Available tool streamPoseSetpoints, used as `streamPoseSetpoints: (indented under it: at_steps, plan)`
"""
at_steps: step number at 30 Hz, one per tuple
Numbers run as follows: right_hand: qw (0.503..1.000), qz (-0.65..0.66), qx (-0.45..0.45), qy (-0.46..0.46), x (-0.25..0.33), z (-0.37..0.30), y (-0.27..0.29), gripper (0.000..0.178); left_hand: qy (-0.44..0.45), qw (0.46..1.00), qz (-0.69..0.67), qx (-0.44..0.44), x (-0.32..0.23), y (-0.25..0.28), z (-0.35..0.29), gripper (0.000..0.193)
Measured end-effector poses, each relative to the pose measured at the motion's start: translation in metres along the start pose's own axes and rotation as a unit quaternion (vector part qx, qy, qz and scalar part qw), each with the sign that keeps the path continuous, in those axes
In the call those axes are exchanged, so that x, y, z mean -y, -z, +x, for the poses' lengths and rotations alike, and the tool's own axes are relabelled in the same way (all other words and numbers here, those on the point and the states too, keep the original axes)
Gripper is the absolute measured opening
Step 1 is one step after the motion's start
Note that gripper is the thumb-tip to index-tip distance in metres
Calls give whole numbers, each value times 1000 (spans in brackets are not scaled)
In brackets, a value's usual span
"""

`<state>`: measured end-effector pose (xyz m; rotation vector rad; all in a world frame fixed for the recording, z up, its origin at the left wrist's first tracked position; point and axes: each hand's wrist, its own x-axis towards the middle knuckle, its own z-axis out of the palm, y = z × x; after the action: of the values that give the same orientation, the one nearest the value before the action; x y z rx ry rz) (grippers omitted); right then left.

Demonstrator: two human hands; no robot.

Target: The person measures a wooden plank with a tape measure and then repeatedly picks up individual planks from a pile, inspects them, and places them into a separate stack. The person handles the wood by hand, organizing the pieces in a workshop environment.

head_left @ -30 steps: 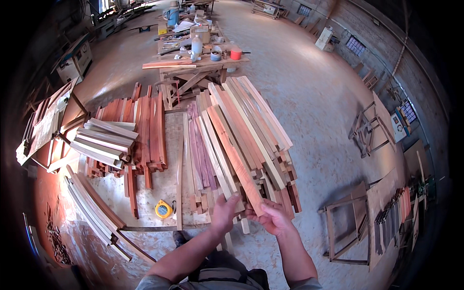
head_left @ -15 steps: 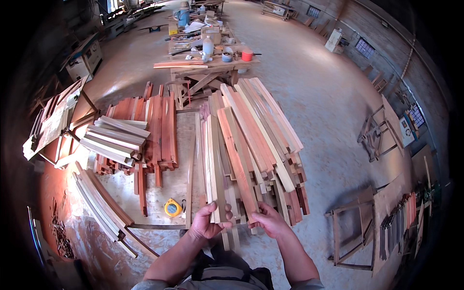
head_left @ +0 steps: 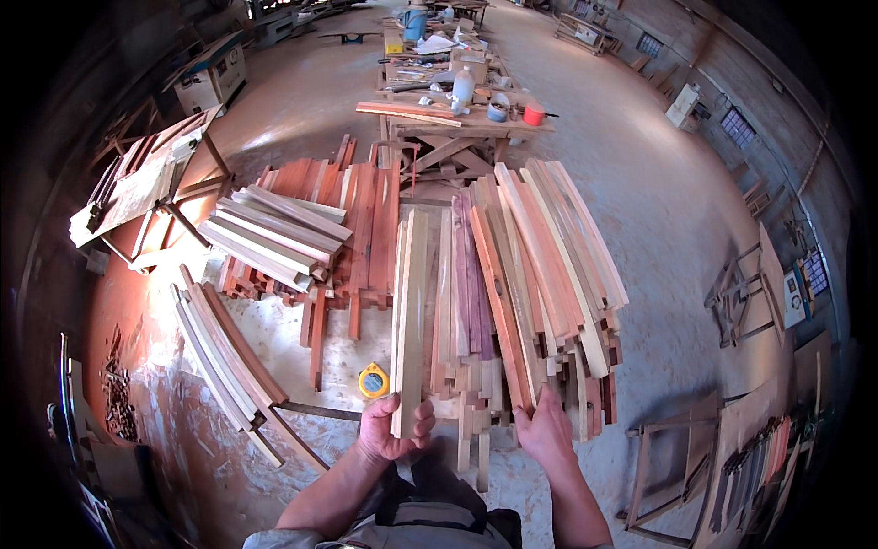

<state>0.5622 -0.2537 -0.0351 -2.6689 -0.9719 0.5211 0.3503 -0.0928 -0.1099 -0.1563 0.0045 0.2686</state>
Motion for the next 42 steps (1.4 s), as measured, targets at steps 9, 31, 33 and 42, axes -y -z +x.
streamPoseSetpoints:
  at_steps: [9,31,33,42]
  plan:
    - [997,-44,-22,-51,20,1,-2,58,-97,941,284,-157,-27,-11,-28,43]
    - [995,39,-32,-87,31,19,-1,46,-357,902,198,-141,-206,-58,-7,30]
    - [995,45,-35,-78,29,20,-1,46,-344,919,175,-85,-204,-55,-9,31]
    - [996,36,-41,-68,24,23,-3,47,-330,928,159,-68,-203,-46,-4,33]
